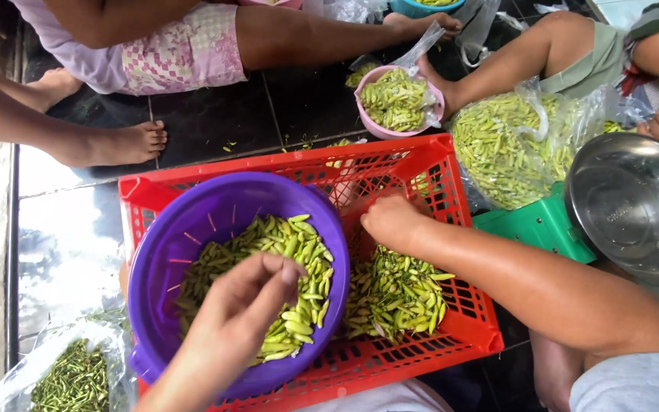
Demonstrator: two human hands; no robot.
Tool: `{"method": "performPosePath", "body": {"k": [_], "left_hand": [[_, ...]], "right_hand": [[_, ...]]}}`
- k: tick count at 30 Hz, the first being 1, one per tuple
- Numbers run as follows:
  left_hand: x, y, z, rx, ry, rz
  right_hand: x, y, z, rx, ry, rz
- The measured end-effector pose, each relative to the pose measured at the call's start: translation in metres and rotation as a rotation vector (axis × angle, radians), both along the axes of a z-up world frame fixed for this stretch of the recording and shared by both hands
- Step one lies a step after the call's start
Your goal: The person sits on the floor and peels small green vegetables by hand, placing the peeled items into a purple bowl and the discarded peels into a red crate. Other people are visible in the background performing similar tasks.
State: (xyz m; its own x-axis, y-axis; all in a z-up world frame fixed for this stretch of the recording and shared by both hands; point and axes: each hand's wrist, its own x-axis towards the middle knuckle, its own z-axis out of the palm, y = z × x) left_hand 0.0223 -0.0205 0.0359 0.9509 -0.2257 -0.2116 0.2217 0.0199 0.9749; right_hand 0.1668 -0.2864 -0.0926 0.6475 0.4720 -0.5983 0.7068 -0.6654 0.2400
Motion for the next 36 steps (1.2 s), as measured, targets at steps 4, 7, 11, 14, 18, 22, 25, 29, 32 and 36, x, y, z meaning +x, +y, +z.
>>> {"method": "performPosePath", "body": {"k": [4, 7, 11, 14, 18, 22, 25, 29, 32, 36], "left_hand": [[0.042, 0.001, 0.002, 0.225, 0.156, -0.056], [0.063, 0.003, -0.026, 0.387, 0.106, -0.039], [0.064, -0.004, -0.042, 0.387, -0.053, -0.118], [0.052, -0.012, -0.04, 0.314, -0.15, -0.138], [0.046, -0.014, -0.056, 0.221, -0.31, -0.023], [0.046, -0.009, -0.049, 0.127, -0.299, 0.088], [0.049, 0.0, -0.034, 0.033, -0.277, 0.143], [0.05, 0.009, -0.029, -0.13, -0.23, 0.158], [0.048, 0.013, -0.023, -0.214, -0.215, 0.142], [0.049, 0.016, -0.02, -0.39, -0.147, 0.082]], "right_hand": [[-0.006, -0.008, 0.027, 0.055, 0.025, -0.085], [-0.012, -0.014, 0.061, 0.595, -0.176, -0.146], [-0.028, 0.023, 0.115, 1.1, 0.236, -0.619], [-0.042, 0.04, 0.113, 1.365, 0.343, -0.677], [-0.047, 0.052, 0.109, 1.553, 0.292, -0.557], [-0.05, 0.057, 0.117, 1.643, 0.316, -0.524], [-0.05, 0.061, 0.116, 1.741, 0.323, -0.528], [-0.048, 0.068, 0.123, 1.768, 0.415, -0.579], [-0.047, 0.073, 0.119, 1.79, 0.551, -0.67], [-0.051, 0.078, 0.112, 1.855, 0.88, -0.875]]}}
